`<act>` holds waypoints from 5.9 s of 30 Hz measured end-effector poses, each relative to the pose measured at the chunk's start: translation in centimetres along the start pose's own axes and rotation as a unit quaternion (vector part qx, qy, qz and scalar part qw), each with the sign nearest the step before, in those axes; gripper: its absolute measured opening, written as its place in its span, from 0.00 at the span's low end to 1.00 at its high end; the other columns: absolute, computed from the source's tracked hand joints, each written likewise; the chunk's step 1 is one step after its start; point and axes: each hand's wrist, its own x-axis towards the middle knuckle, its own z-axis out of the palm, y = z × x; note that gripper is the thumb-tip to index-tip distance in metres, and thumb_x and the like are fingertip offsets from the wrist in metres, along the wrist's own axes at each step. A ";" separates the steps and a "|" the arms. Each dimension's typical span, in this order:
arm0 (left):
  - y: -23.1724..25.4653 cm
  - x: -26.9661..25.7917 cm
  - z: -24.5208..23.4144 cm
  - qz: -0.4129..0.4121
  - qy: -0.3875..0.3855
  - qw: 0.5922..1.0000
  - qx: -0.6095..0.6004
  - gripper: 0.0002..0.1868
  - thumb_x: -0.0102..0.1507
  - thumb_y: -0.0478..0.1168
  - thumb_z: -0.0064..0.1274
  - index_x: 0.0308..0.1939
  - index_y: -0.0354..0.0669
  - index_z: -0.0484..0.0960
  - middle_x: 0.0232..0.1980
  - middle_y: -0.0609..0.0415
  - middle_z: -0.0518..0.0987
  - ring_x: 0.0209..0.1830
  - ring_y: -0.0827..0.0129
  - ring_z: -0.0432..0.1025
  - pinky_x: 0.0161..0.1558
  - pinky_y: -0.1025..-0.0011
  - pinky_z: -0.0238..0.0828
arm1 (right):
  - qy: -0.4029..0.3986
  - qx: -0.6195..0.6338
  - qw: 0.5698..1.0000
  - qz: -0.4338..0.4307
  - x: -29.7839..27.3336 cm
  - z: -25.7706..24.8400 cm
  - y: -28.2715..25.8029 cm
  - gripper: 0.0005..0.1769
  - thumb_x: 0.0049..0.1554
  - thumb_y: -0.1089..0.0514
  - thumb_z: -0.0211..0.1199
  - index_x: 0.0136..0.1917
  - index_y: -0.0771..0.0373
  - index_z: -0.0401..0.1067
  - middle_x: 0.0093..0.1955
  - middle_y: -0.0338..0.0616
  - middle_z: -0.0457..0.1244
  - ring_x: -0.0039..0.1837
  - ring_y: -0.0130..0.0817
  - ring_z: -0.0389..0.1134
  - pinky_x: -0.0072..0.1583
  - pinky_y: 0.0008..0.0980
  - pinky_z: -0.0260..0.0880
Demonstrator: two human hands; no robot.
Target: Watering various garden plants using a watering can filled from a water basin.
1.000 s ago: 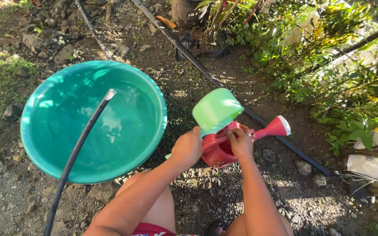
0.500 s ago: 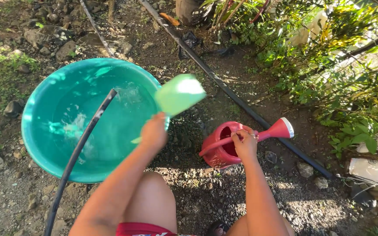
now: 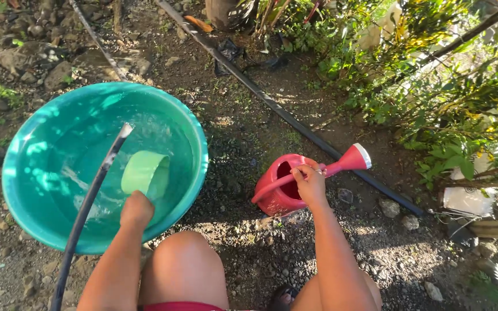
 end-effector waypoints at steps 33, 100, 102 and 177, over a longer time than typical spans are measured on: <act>26.0 -15.5 -11.9 0.132 -0.242 0.912 -0.303 0.14 0.65 0.43 0.58 0.40 0.33 0.75 0.27 0.49 0.79 0.18 0.69 0.70 0.19 0.66 0.66 | -0.058 -0.010 0.998 -0.026 -0.2 -2.0 -0.1 0.32 0.48 0.35 0.73 0.56 0.57 0.78 0.78 0.51 0.56 0.79 0.54 0.52 0.79 0.59 0.30; 5.2 -6.2 -6.9 -0.116 -0.205 0.825 -0.513 0.12 0.66 0.40 0.57 0.37 0.34 0.75 0.28 0.52 0.75 0.19 0.71 0.64 0.19 0.68 0.59 | -0.148 -0.079 0.985 -0.033 -0.7 -3.4 -4.4 0.25 0.48 0.54 0.73 0.61 0.50 0.77 0.73 0.49 0.60 0.83 0.60 0.38 0.79 0.51 0.36; 6.9 -8.2 -9.1 -0.102 -0.199 0.822 -0.523 0.13 0.66 0.41 0.56 0.36 0.34 0.74 0.27 0.53 0.75 0.19 0.71 0.64 0.19 0.69 0.59 | -0.146 -0.092 0.984 -0.039 -0.9 -3.0 -4.1 0.29 0.45 0.57 0.74 0.61 0.50 0.75 0.73 0.49 0.58 0.82 0.64 0.36 0.77 0.50 0.40; -1.5 0.6 -0.9 -0.079 0.011 0.997 -0.017 0.21 0.76 0.44 0.30 0.54 0.33 0.77 0.50 0.32 0.81 0.50 0.38 0.78 0.50 0.45 0.75 | -0.056 0.019 0.996 -0.060 0.2 -2.4 -0.2 0.20 0.46 0.73 0.67 0.52 0.60 0.77 0.60 0.45 0.70 0.79 0.51 0.56 0.74 0.44 0.60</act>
